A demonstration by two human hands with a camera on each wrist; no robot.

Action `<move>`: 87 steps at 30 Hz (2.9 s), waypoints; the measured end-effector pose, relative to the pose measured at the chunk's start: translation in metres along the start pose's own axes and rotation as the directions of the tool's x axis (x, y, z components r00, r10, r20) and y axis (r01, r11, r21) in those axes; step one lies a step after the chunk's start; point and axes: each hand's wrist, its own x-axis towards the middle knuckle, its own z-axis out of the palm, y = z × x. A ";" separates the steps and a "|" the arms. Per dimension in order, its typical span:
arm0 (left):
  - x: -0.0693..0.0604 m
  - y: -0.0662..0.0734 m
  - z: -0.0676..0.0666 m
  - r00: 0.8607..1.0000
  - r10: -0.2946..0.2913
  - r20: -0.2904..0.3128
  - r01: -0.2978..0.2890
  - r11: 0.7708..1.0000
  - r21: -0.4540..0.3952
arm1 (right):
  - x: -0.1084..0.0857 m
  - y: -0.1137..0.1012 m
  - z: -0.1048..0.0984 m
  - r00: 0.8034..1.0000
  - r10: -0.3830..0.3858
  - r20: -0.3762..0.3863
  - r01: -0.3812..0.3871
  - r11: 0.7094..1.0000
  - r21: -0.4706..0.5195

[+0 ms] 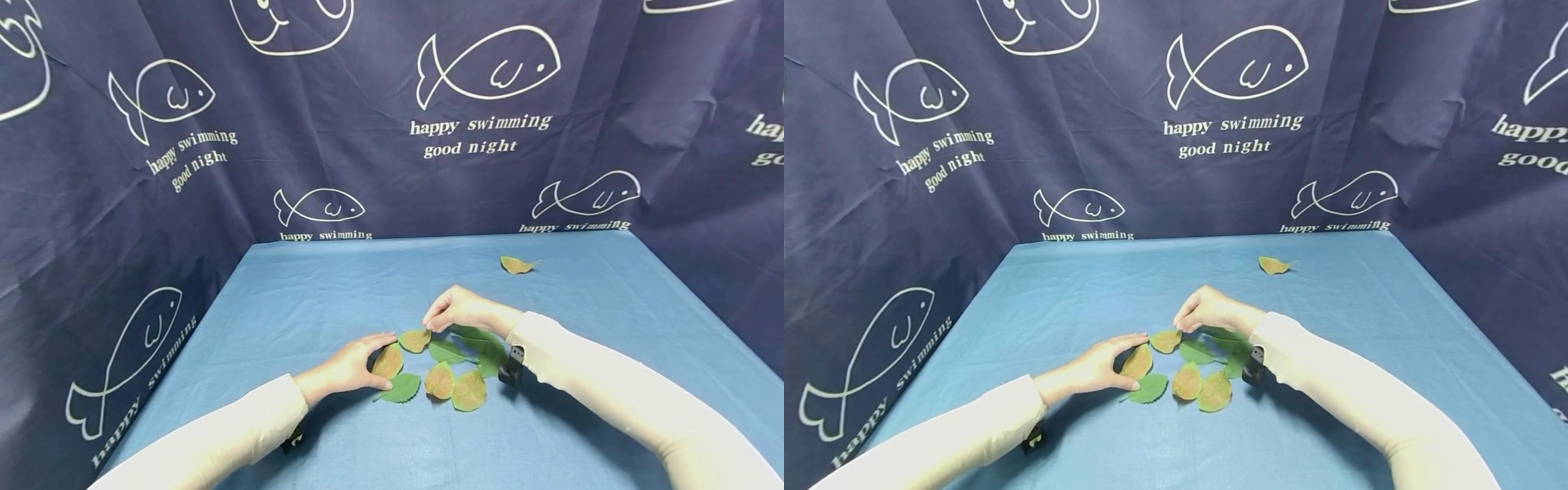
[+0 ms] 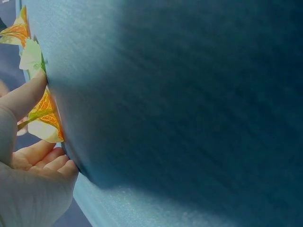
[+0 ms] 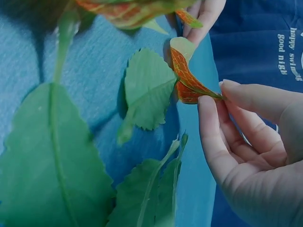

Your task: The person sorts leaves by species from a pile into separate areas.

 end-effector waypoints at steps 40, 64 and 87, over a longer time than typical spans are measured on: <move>0.000 0.003 -0.001 1.000 -0.023 0.015 0.023 1.000 0.000 | 0.002 0.008 -0.020 0.990 0.047 -0.130 -0.032 0.993 0.113; 0.000 0.000 0.001 1.000 -0.023 0.004 0.023 1.000 -0.009 | 0.004 0.014 -0.038 0.966 0.044 -0.256 0.008 0.980 0.200; 0.001 -0.001 0.002 0.999 -0.042 0.019 0.042 0.999 -0.005 | 0.006 0.026 -0.060 0.904 0.035 -0.426 0.038 0.986 0.162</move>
